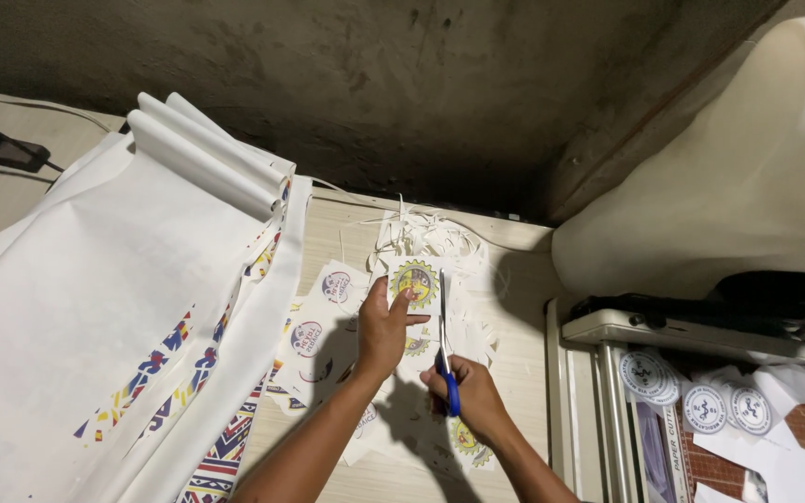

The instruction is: The person uses blue-handled scissors to cut out circular printed designs from a sheet of paper. They hold the paper with their left hand and cut along the outlines with their right hand, placing the cut pieces on the table.

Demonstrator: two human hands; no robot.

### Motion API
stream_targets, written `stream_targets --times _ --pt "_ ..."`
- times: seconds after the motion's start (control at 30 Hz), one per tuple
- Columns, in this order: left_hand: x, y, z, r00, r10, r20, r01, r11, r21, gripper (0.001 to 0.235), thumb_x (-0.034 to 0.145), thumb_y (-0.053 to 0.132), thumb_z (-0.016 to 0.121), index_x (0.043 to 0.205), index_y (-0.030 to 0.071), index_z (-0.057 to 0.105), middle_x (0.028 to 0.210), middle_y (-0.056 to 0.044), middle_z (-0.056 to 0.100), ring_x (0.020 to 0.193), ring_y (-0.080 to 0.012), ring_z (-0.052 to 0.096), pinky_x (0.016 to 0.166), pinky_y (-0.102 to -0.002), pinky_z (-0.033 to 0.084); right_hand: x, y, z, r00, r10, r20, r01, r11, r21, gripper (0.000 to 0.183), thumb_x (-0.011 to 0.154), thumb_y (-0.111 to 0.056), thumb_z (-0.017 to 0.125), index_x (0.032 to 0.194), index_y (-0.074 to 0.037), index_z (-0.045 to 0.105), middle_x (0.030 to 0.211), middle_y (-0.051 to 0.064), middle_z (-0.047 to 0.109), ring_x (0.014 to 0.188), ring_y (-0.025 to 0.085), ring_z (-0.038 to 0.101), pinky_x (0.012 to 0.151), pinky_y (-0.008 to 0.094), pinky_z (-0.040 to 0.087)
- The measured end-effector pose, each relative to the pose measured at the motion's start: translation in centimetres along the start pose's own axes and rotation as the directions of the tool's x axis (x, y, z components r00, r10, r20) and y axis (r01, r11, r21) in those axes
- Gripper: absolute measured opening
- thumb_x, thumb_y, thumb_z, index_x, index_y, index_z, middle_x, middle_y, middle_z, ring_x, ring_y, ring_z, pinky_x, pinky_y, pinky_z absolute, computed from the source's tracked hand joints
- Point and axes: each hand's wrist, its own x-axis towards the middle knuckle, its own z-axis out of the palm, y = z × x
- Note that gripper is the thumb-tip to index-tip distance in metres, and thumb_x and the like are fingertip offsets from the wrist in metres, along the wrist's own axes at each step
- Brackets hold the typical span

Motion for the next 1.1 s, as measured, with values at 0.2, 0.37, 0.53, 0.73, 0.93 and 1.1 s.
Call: stream_targets --times 0.2,0.37,0.53,0.73,0.93,1.1 --pt "-0.6 -0.2 0.4 0.999 -0.023 0.026 0.023 1.0 0.019 0.025 0.102 0.016 0.054 0.113 -0.005 0.054 0.107 -0.015 0.07 0.082 -0.0213 0.078 0.066 -0.029 0.066 0.5 -2.0 -0.1 0.999 0.046 -0.021 -0.046 0.999 -0.011 0.023 0.085 -0.022 0.079 0.082 -0.003 0.067 0.058 0.005 0.063 0.047 0.013 0.058 0.047 0.027 0.046" --pt "-0.3 -0.3 0.6 0.999 -0.042 0.024 0.042 0.999 0.024 0.03 0.102 0.017 0.055 0.121 -0.006 0.053 0.11 -0.016 0.07 0.081 -0.0215 0.077 0.063 -0.029 0.062 1.1 -1.3 -0.6 0.999 0.038 -0.03 -0.038 0.999 -0.012 0.024 0.086 -0.022 0.08 0.081 -0.002 0.068 0.06 0.004 0.062 0.048 0.012 0.055 0.047 0.027 0.044" --pt "-0.5 -2.1 1.6 0.983 -0.185 0.006 0.183 0.976 0.119 0.048 0.099 0.021 0.056 0.138 -0.003 0.042 0.113 -0.015 0.069 0.078 -0.0223 0.078 0.056 -0.028 0.057 0.6 0.5 -1.7 0.997 0.054 -0.06 -0.056 0.998 -0.04 0.026 0.088 -0.022 0.078 0.084 0.002 0.068 0.06 0.006 0.062 0.047 0.014 0.057 0.046 0.029 0.047" --pt "-1.5 -10.1 0.5 0.984 -0.174 0.038 0.167 0.976 0.141 0.053 0.098 0.022 0.062 0.14 -0.007 0.049 0.114 -0.023 0.073 0.081 -0.0198 0.072 0.058 -0.026 0.061 0.1 5.1 -5.1 0.98 0.156 -0.125 -0.15 0.987 0.056 0.024 0.084 -0.018 0.073 0.098 0.001 0.072 0.07 0.011 0.069 0.051 0.017 0.061 0.048 0.031 0.051" --pt "-7.2 -8.6 0.5 0.79 -0.606 0.1 0.322 0.547 0.772 0.062 0.095 0.037 0.061 0.148 0.01 0.043 0.131 -0.01 0.068 0.084 -0.0292 0.073 0.081 -0.043 0.06 -0.1 8.2 -9.1 0.948 0.258 -0.185 -0.248 0.966 0.075 0.036 0.085 -0.032 0.076 0.095 0.002 0.071 0.068 0.007 0.058 0.057 0.017 0.054 0.055 0.028 0.047" --pt "-8.4 -10.6 -0.8 0.888 -0.157 0.432 -0.311 0.487 0.816 0.048 0.091 0.036 0.075 0.125 0.004 0.061 0.116 -0.017 0.065 0.108 -0.0309 0.06 0.094 -0.043 0.049 -0.9 7.5 -8.9 0.944 0.245 -0.22 -0.261 0.964 -0.048 0.036 0.085 -0.034 0.078 0.091 0.0 0.068 0.068 0.006 0.055 0.058 0.016 0.052 0.055 0.028 0.045"
